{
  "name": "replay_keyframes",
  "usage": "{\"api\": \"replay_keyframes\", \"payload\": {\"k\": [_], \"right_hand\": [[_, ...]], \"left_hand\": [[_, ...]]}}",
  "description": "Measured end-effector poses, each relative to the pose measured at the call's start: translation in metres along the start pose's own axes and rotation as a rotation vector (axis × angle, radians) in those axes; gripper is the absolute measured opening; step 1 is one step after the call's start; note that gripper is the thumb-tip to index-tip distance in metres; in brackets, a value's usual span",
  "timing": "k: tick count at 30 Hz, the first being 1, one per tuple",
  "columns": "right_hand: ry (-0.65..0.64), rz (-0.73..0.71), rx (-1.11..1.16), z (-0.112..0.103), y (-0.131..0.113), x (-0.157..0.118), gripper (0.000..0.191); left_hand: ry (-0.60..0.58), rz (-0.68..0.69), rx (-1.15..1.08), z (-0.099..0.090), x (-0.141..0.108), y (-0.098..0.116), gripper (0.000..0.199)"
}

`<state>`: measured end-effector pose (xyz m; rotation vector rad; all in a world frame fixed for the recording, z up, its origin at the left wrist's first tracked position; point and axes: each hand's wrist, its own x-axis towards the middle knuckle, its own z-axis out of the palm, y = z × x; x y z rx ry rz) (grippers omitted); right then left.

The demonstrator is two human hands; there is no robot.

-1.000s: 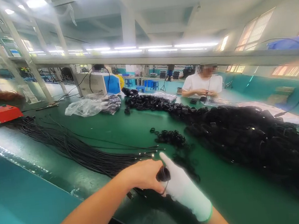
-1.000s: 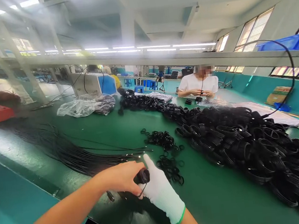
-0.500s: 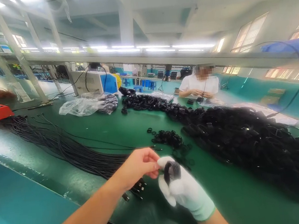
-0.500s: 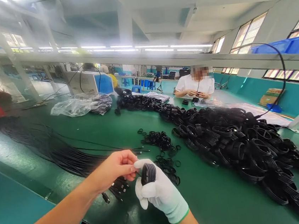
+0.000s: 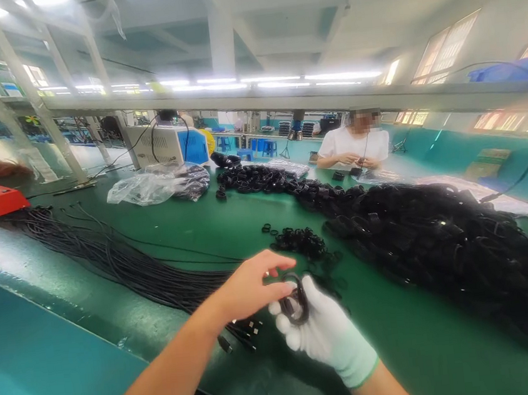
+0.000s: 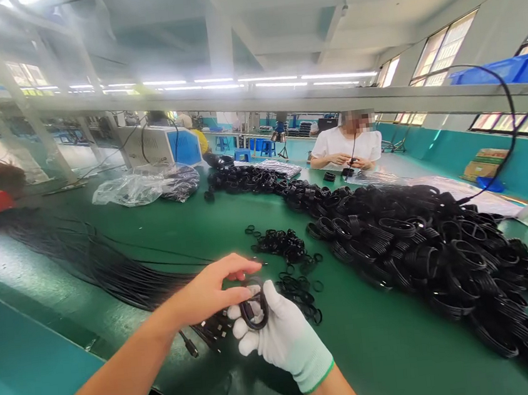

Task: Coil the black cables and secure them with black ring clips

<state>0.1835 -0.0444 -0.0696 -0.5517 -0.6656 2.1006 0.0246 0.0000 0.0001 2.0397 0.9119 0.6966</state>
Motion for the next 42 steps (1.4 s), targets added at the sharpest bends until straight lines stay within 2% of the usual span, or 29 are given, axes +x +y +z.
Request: {"api": "replay_keyframes", "payload": {"k": [2, 4, 7, 9, 12, 13, 16, 20, 22, 28, 31, 34, 36, 38, 40, 42], "right_hand": [[-0.019, 0.111, 0.036, 0.001, 0.001, 0.001, 0.055], [-0.064, 0.115, 0.006, 0.003, 0.001, 0.002, 0.061], [-0.068, -0.065, -0.166, 0.006, -0.003, 0.003, 0.049], [-0.027, -0.155, -0.301, 0.008, -0.008, 0.003, 0.049], [0.038, -0.153, -0.361, 0.011, -0.012, 0.000, 0.056], [0.053, -0.150, -0.360, 0.011, -0.013, 0.000, 0.057], [0.075, -0.151, -0.379, 0.012, -0.009, 0.001, 0.058], [-0.019, -0.140, -0.314, 0.009, -0.003, 0.002, 0.051], [-0.054, -0.125, -0.272, 0.008, 0.000, 0.002, 0.048], [-0.051, -0.087, -0.222, 0.007, 0.001, 0.002, 0.045], [-0.057, -0.094, -0.213, 0.006, 0.002, 0.004, 0.044], [-0.046, -0.094, -0.204, 0.005, 0.003, 0.005, 0.043], [-0.056, -0.077, -0.200, 0.007, 0.003, 0.005, 0.043], [-0.048, -0.059, -0.219, 0.010, 0.003, 0.004, 0.044], [-0.035, -0.054, -0.248, 0.013, 0.004, 0.003, 0.046], [-0.043, -0.067, -0.250, 0.014, 0.006, 0.002, 0.048]], "left_hand": [[-0.168, 0.022, -0.218, -0.008, 0.001, -0.009, 0.040], [-0.224, 0.006, -0.318, -0.011, 0.002, -0.015, 0.036], [-0.117, -0.084, -0.199, -0.009, 0.003, -0.016, 0.032], [0.028, -0.118, -0.100, -0.004, 0.001, -0.014, 0.030], [0.214, -0.197, -0.139, 0.005, -0.007, -0.011, 0.022], [0.219, -0.241, -0.196, 0.009, -0.011, -0.011, 0.021], [0.134, -0.331, -0.424, 0.022, -0.021, -0.015, 0.015], [0.157, -0.332, -0.644, 0.036, -0.025, -0.020, 0.015], [0.143, -0.333, -0.675, 0.037, -0.025, -0.021, 0.017], [0.027, -0.285, -0.662, 0.026, -0.023, -0.023, 0.016], [0.044, -0.298, -0.586, 0.025, -0.022, -0.024, 0.016], [0.167, -0.322, -0.319, 0.024, -0.023, -0.021, 0.013], [0.289, -0.246, -0.081, 0.024, -0.025, -0.018, 0.015], [0.344, -0.133, 0.121, 0.026, -0.027, -0.018, 0.033], [0.344, -0.071, 0.230, 0.030, -0.026, -0.021, 0.039], [0.380, -0.070, 0.252, 0.034, -0.023, -0.025, 0.037]]}}
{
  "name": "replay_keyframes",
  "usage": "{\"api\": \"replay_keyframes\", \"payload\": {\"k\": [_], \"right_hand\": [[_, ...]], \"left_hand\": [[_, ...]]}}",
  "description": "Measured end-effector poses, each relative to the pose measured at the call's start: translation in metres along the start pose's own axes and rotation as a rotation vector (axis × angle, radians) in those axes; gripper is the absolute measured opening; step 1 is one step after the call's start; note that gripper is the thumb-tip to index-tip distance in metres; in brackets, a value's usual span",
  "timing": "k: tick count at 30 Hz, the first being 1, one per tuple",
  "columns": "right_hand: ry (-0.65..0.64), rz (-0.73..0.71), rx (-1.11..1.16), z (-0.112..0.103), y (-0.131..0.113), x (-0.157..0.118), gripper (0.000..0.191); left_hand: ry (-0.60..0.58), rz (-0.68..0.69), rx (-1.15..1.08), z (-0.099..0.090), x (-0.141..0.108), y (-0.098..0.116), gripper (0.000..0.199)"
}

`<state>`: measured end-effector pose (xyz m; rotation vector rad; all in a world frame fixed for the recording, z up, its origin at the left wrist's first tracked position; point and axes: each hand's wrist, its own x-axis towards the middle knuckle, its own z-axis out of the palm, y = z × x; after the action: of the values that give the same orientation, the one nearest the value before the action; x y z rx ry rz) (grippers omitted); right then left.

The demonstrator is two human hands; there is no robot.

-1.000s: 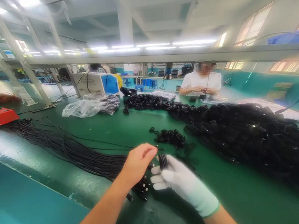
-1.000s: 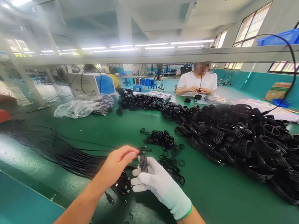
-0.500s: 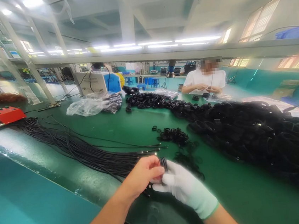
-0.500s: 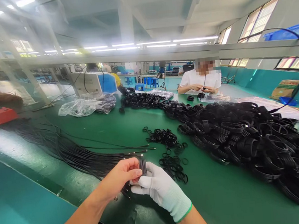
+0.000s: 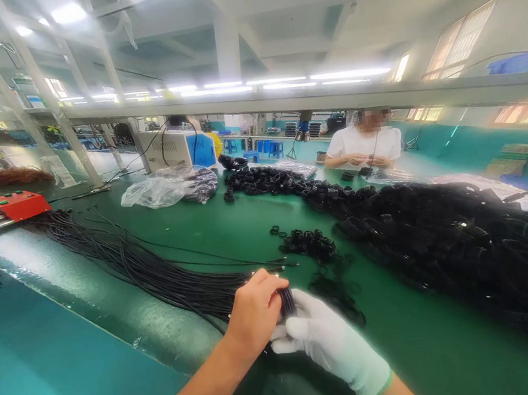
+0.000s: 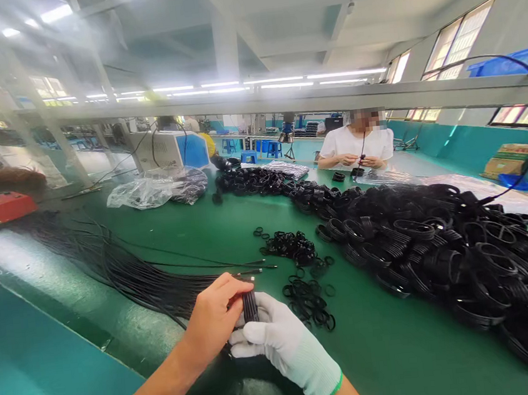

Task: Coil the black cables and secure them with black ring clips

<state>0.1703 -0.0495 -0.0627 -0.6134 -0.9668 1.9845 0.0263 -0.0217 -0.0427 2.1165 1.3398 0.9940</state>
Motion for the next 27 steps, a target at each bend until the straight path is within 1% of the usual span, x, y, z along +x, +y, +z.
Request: {"api": "replay_keyframes", "payload": {"k": [2, 3, 5, 8, 10, 11, 12, 13, 14, 17, 18, 21, 22, 24, 25, 27], "right_hand": [[-0.028, -0.027, 0.027, -0.002, 0.001, 0.000, 0.046], [-0.039, -0.037, 0.050, -0.004, 0.002, 0.000, 0.043], [-0.054, -0.024, 0.127, -0.011, 0.002, -0.001, 0.037], [-0.083, 0.062, 0.304, -0.023, -0.002, -0.003, 0.038], [-0.090, 0.082, 0.378, -0.027, -0.008, -0.006, 0.043], [-0.079, 0.078, 0.370, -0.027, -0.012, -0.007, 0.044], [-0.048, 0.061, 0.316, -0.028, -0.018, -0.009, 0.045], [0.024, 0.029, 0.184, -0.030, -0.024, -0.010, 0.046], [0.132, -0.014, -0.008, -0.032, -0.031, -0.010, 0.046], [0.559, -0.156, -0.629, -0.050, -0.060, -0.014, 0.048], [0.689, -0.189, -0.765, -0.059, -0.072, -0.016, 0.050], [1.001, -0.237, -1.067, -0.089, -0.115, -0.023, 0.060], [1.086, -0.245, -1.182, -0.099, -0.129, -0.024, 0.060], [1.211, -0.229, -1.391, -0.114, -0.156, -0.022, 0.060], [1.258, -0.206, -1.482, -0.120, -0.167, -0.019, 0.059], [1.316, -0.140, -1.640, -0.129, -0.185, -0.007, 0.056]], "left_hand": [[0.046, -0.038, -0.013, 0.005, 0.004, -0.001, 0.035], [0.052, -0.058, -0.015, 0.006, 0.006, 0.000, 0.034], [0.013, -0.093, -0.008, 0.004, 0.012, 0.004, 0.031], [-0.058, -0.126, -0.068, -0.011, 0.021, 0.012, 0.028], [-0.041, -0.163, -0.118, -0.024, 0.026, 0.012, 0.028], [-0.023, -0.183, -0.122, -0.030, 0.027, 0.010, 0.026], [-0.012, -0.200, -0.109, -0.036, 0.027, 0.006, 0.025], [-0.012, -0.214, -0.083, -0.040, 0.027, 0.001, 0.025], [-0.020, -0.223, -0.050, -0.043, 0.026, -0.007, 0.026], [-0.081, -0.270, 0.058, -0.047, 0.021, -0.033, 0.029], [-0.094, -0.293, 0.080, -0.047, 0.019, -0.041, 0.030], [-0.096, -0.336, 0.118, -0.045, 0.008, -0.060, 0.031], [-0.104, -0.342, 0.131, -0.044, 0.004, -0.065, 0.031], [-0.138, -0.329, 0.155, -0.042, -0.003, -0.070, 0.029], [-0.151, -0.318, 0.166, -0.041, -0.006, -0.072, 0.028], [-0.138, -0.297, 0.184, -0.037, -0.011, -0.074, 0.026]]}}
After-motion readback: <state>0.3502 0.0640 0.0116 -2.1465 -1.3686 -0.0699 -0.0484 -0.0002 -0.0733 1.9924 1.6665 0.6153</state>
